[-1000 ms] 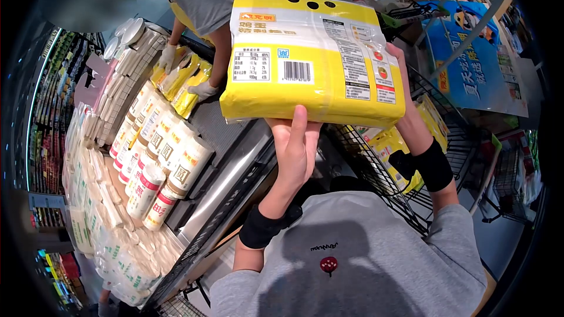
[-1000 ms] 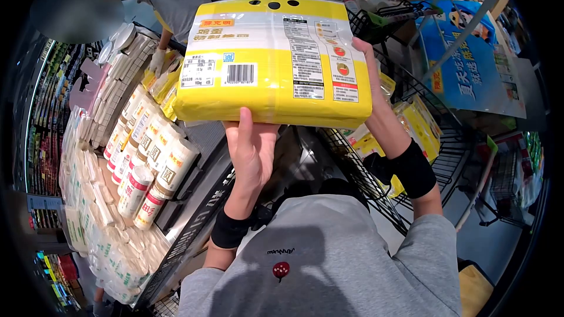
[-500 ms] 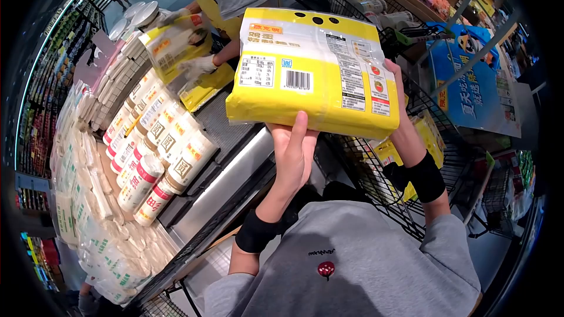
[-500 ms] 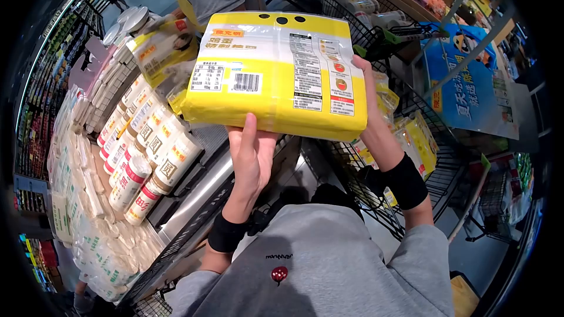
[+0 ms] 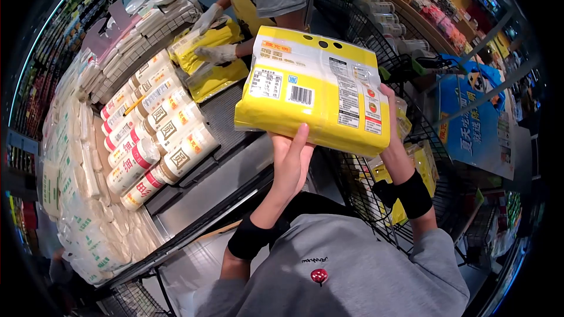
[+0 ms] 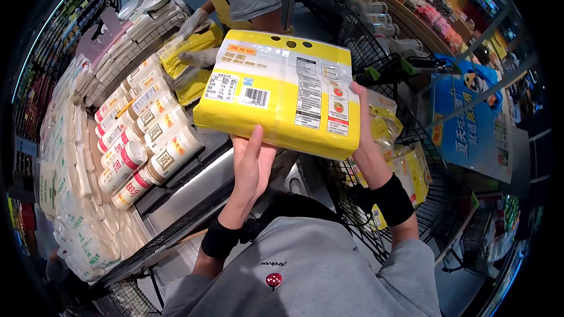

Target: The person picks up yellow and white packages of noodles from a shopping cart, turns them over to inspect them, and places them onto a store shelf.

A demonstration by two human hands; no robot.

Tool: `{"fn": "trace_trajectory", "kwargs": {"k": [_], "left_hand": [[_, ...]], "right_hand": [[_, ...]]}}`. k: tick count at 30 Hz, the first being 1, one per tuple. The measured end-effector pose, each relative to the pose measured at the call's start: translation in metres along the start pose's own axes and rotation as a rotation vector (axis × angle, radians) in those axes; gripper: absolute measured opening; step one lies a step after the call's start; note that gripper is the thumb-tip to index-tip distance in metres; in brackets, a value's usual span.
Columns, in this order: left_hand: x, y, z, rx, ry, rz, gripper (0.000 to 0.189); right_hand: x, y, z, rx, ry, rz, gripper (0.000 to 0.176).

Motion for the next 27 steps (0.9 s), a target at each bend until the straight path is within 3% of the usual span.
{"fn": "trace_trajectory", "kwargs": {"k": [6,10,13,15,17,19,21,22,23,24,26,27], "left_hand": [[0.023,0.014,0.000,-0.027,0.008,-0.118,0.056],[0.062,0.029,0.009,0.044,-0.062,-0.353,0.060],[0.082,0.035,0.017,0.091,-0.211,-0.541,0.061],[0.090,0.042,0.015,0.126,-0.205,-0.505,0.060],[0.104,0.046,0.016,0.115,-0.230,-0.487,0.054],[0.107,0.044,0.019,0.139,-0.225,-0.435,0.051],[0.102,0.037,0.024,0.217,-0.282,-0.391,0.047],[0.098,0.033,0.029,0.267,-0.327,-0.396,0.048],[0.093,0.030,0.035,0.317,-0.373,-0.400,0.049],[0.088,0.029,0.041,0.366,-0.418,-0.399,0.050],[0.087,0.033,0.050,0.360,-0.477,-0.375,0.051],[0.085,0.035,0.051,0.362,-0.497,-0.356,0.051]], "right_hand": [[0.008,0.028,-0.010,0.018,-0.078,0.012,0.059],[0.015,0.020,-0.003,0.231,-0.371,-0.055,0.062],[0.008,0.003,0.002,0.506,-0.690,0.192,0.064],[0.032,0.004,-0.011,0.402,-0.851,0.196,0.060],[0.029,0.013,-0.006,0.345,-1.074,0.242,0.046],[-0.008,0.027,0.007,0.336,-1.059,0.393,0.046],[-0.062,0.033,0.031,0.647,-0.971,0.447,0.071],[-0.085,0.038,0.035,0.868,-1.078,0.573,0.087],[-0.091,0.042,0.037,0.961,-1.088,0.672,0.090],[-0.105,0.040,0.042,1.105,-1.106,0.759,0.073],[-0.148,0.023,0.038,1.168,-1.588,0.970,0.045],[-0.166,0.021,0.034,1.118,-1.579,1.037,0.021]]}}
Point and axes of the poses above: each hand's wrist, its own y-axis towards the middle knuckle, its own x-axis out of the back of the hand, z = x × y, the point moved 8 cm from there along y, towards the middle knuckle, and after that the axes turned 8 degrees about -y, right-handed, at the moved point
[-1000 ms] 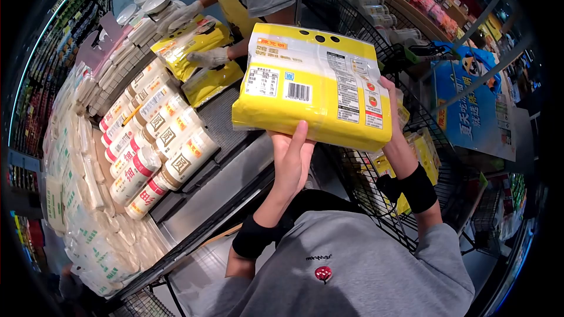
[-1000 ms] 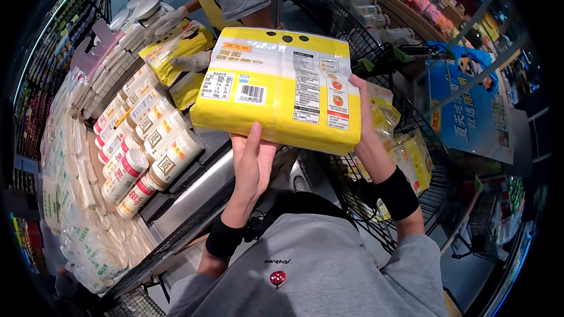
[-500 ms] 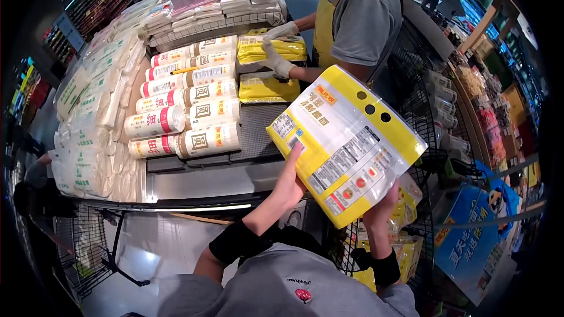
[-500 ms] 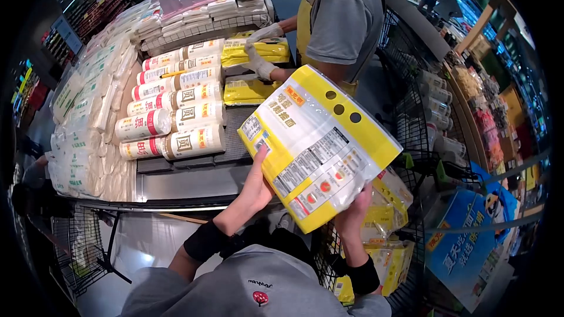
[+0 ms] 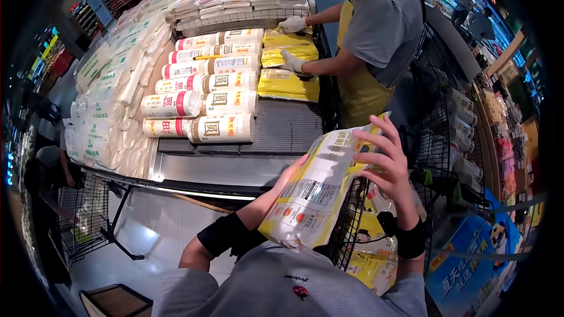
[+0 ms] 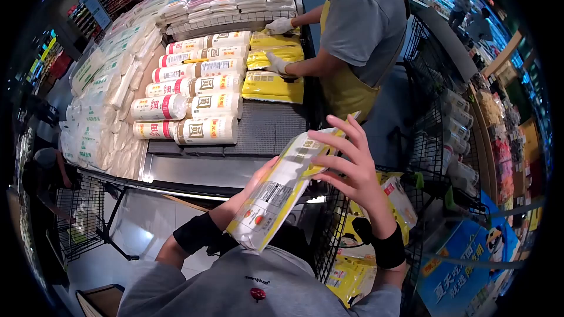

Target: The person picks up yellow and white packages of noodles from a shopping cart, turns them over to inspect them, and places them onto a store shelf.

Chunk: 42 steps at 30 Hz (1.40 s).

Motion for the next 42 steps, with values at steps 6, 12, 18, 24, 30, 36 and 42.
{"fn": "trace_trajectory", "kwargs": {"k": [6,12,18,24,30,36,42], "left_hand": [[-0.011,-0.006,-0.002,0.233,0.030,0.180,0.054],[-0.008,-0.046,-0.082,-0.012,0.644,0.079,0.062],[0.015,-0.076,-0.173,-0.442,1.006,0.023,0.077],[0.024,-0.060,-0.221,-0.779,1.082,-0.143,0.056],[0.052,-0.025,-0.245,-0.627,0.943,-0.337,0.035],[0.100,0.017,-0.265,-0.690,1.222,-0.501,0.031],[0.110,0.046,-0.275,-0.695,1.067,-0.513,0.030]], "right_hand": [[-0.011,0.043,0.007,0.123,0.061,-0.001,0.019],[-0.027,0.077,0.025,0.176,-0.147,-0.085,0.019],[-0.074,0.094,-0.001,0.098,-0.314,-0.040,0.016],[-0.125,0.098,-0.044,0.004,-0.263,0.023,0.012],[-0.181,0.088,-0.086,-0.108,-0.205,0.135,0.008],[-0.244,0.038,-0.139,-0.317,-0.195,0.299,0.013],[-0.241,0.034,-0.160,-0.385,-0.165,0.140,0.015]]}}
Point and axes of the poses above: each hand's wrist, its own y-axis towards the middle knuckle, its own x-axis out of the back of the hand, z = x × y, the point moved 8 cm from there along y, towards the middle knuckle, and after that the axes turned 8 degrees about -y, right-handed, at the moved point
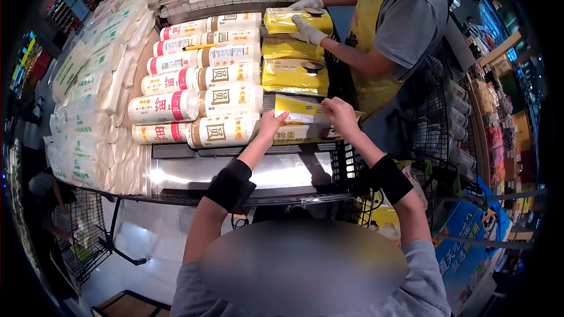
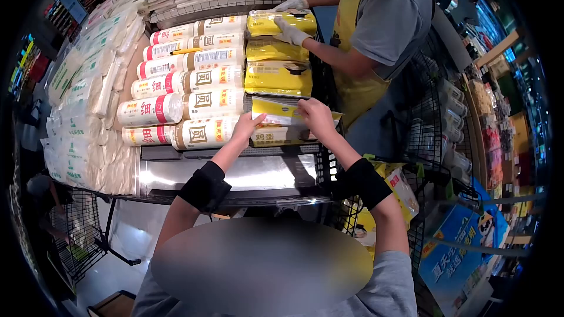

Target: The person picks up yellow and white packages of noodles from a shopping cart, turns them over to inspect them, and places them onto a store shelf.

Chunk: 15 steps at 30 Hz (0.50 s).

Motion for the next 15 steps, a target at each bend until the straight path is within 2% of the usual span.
{"fn": "trace_trajectory", "kwargs": {"k": [1,2,5,6,9,10,12,15], "left_hand": [[0.000,0.004,0.004,0.020,0.046,-0.001,0.030],[0.001,0.008,0.008,0.040,0.093,-0.004,0.030],[0.010,0.028,0.025,0.034,0.265,-0.032,0.031],[0.012,0.035,0.027,0.020,0.328,-0.042,0.031],[0.014,0.046,0.026,0.043,0.437,-0.109,0.032],[0.013,0.047,0.024,0.041,0.495,-0.101,0.036],[0.012,0.048,0.020,0.036,0.612,-0.088,0.046],[0.008,0.027,-0.008,-0.074,0.763,-0.216,0.056]], "right_hand": [[0.011,0.004,0.008,0.032,0.024,-0.073,0.018],[0.015,0.006,0.014,0.018,-0.061,-0.011,0.031],[0.015,-0.006,0.041,0.217,-0.070,-0.021,0.039],[-0.008,-0.015,0.036,0.260,-0.123,0.122,0.056],[-0.041,-0.036,0.023,0.202,-0.404,0.260,0.078],[-0.053,-0.040,0.013,0.173,-0.433,0.368,0.097],[-0.062,-0.043,0.003,0.141,-0.457,0.403,0.100],[-0.075,-0.047,-0.007,0.125,-0.425,0.425,0.104]]}}
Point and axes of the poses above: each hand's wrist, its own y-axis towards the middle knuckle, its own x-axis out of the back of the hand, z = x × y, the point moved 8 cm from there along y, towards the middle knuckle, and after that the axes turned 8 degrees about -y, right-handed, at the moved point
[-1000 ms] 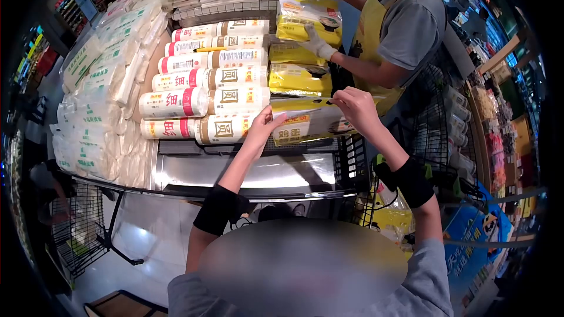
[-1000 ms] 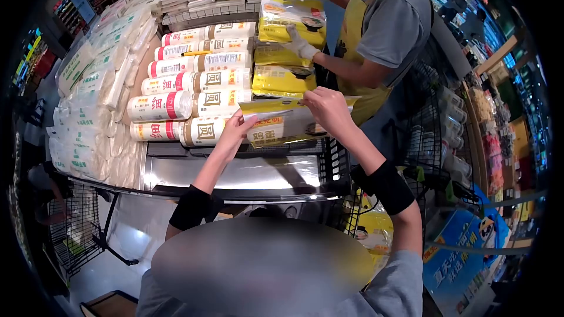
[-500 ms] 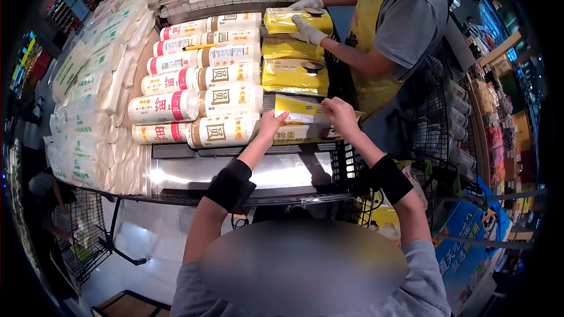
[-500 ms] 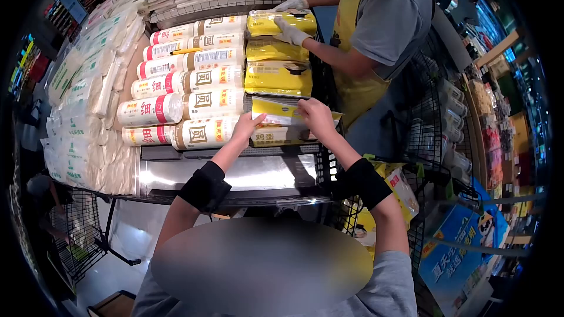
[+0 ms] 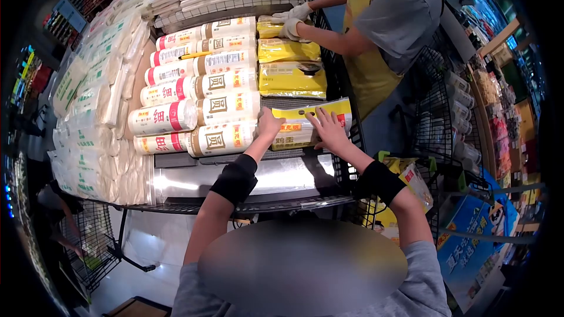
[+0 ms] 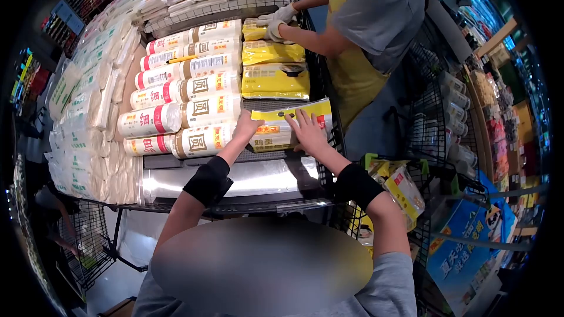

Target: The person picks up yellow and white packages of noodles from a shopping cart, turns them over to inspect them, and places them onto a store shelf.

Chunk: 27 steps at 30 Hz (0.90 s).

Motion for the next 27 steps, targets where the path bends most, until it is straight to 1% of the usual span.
{"fn": "trace_trajectory", "kwargs": {"k": [1,2,4,7,10,11,13,16,19,20,22,23,26,27], "left_hand": [[0.001,-0.001,-0.005,0.003,0.037,0.042,0.063],[0.001,-0.005,-0.009,0.031,0.070,0.062,0.060],[0.015,-0.026,-0.037,0.087,0.137,0.098,0.053],[-0.004,-0.024,-0.038,-0.318,0.415,-0.023,0.050],[-0.030,-0.039,-0.046,-0.831,0.626,0.085,0.057],[-0.038,-0.040,-0.038,-0.795,0.603,0.166,0.062],[-0.039,-0.056,-0.045,-0.719,0.555,0.324,0.071],[-0.034,-0.066,-0.050,-0.663,0.670,0.389,0.084],[-0.043,-0.059,-0.041,-0.608,0.827,0.462,0.092],[-0.044,-0.059,-0.039,-0.612,0.832,0.447,0.091],[-0.043,-0.054,-0.030,-0.620,0.844,0.417,0.090],[-0.042,-0.048,-0.022,-0.565,0.816,0.447,0.087],[-0.037,-0.033,-0.004,-0.411,0.706,0.540,0.079],[-0.033,-0.032,-0.005,-0.370,0.655,0.564,0.076]], "right_hand": [[-0.003,0.000,0.000,0.001,0.024,0.012,0.104],[-0.006,0.000,-0.001,0.002,0.047,0.023,0.104],[-0.010,0.002,-0.002,0.009,0.062,0.034,0.102],[-0.021,0.004,-0.003,0.025,0.072,0.059,0.098],[-0.029,0.006,-0.005,0.035,0.070,0.048,0.095],[-0.031,0.006,-0.006,0.041,0.068,0.040,0.094],[-0.032,0.008,-0.007,0.031,0.066,0.044,0.094],[-0.038,0.012,-0.008,0.045,0.140,0.062,0.093],[-0.043,0.014,-0.011,0.068,0.258,0.093,0.093],[-0.045,0.013,-0.012,0.074,0.299,0.104,0.094],[-0.043,0.009,-0.017,0.105,0.290,0.115,0.094],[-0.042,0.006,-0.020,0.120,0.286,0.120,0.093],[-0.021,-0.012,-0.045,-0.061,-0.037,0.219,0.094],[-0.032,-0.015,-0.056,-0.049,-0.073,0.136,0.092]]}}
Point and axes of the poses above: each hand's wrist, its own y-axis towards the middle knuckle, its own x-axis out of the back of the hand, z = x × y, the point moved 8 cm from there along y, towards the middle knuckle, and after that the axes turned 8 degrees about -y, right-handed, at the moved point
